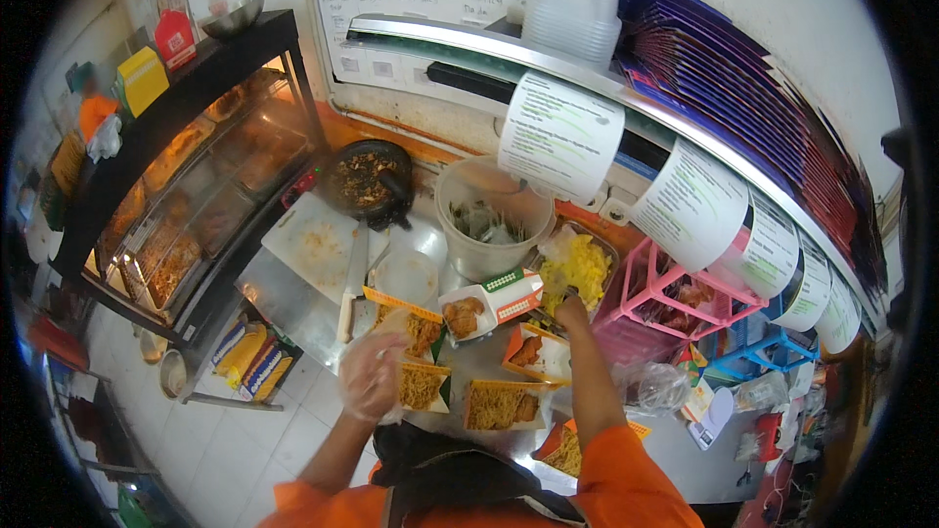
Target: The person assembles multiple meal boxes by placing noodles and scrambled eggs into cardboard containers. They handle order slips and arrange the filled boxes on the counter.
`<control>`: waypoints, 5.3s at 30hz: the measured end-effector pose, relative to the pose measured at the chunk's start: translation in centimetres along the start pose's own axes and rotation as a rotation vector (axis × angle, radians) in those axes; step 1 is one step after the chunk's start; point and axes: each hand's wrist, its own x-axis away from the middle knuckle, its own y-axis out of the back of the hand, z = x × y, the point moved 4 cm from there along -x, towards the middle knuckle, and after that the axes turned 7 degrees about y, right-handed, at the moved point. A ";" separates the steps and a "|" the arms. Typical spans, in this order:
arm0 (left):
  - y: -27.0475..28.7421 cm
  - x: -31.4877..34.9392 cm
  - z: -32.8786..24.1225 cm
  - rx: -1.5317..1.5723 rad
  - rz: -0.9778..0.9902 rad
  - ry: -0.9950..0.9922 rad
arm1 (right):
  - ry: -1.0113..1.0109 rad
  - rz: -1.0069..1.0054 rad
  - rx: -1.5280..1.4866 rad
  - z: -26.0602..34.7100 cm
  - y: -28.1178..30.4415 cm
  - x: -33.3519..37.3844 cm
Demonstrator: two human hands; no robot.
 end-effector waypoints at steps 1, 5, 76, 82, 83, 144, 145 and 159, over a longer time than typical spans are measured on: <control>-1.8 -1.9 -0.3 0.002 0.161 -0.037 | -0.091 -0.053 -0.142 -0.1 0.1 0.6; -13.9 -7.9 0.4 -0.116 0.742 -0.148 | -0.120 -0.190 -0.086 0.8 0.5 2.9; -37.2 -6.1 11.7 -0.920 1.139 -0.029 | 0.057 0.082 0.042 1.4 0.3 2.6; -35.1 -4.9 10.2 -0.951 1.169 -0.031 | 0.236 0.153 0.038 -0.6 -1.1 -1.0; -35.1 -5.1 10.1 -0.957 1.203 -0.032 | 0.305 0.118 -0.009 -0.8 -0.9 -1.4; 2.0 14.2 19.0 -0.478 0.531 0.904 | -0.150 0.670 -1.270 16.8 -14.7 29.8; 2.0 13.9 18.9 -0.493 0.537 0.846 | 0.087 0.428 -0.972 17.7 -16.7 29.2; 1.4 13.8 19.4 -0.541 0.529 0.435 | 0.358 0.186 -0.641 17.3 -16.6 28.9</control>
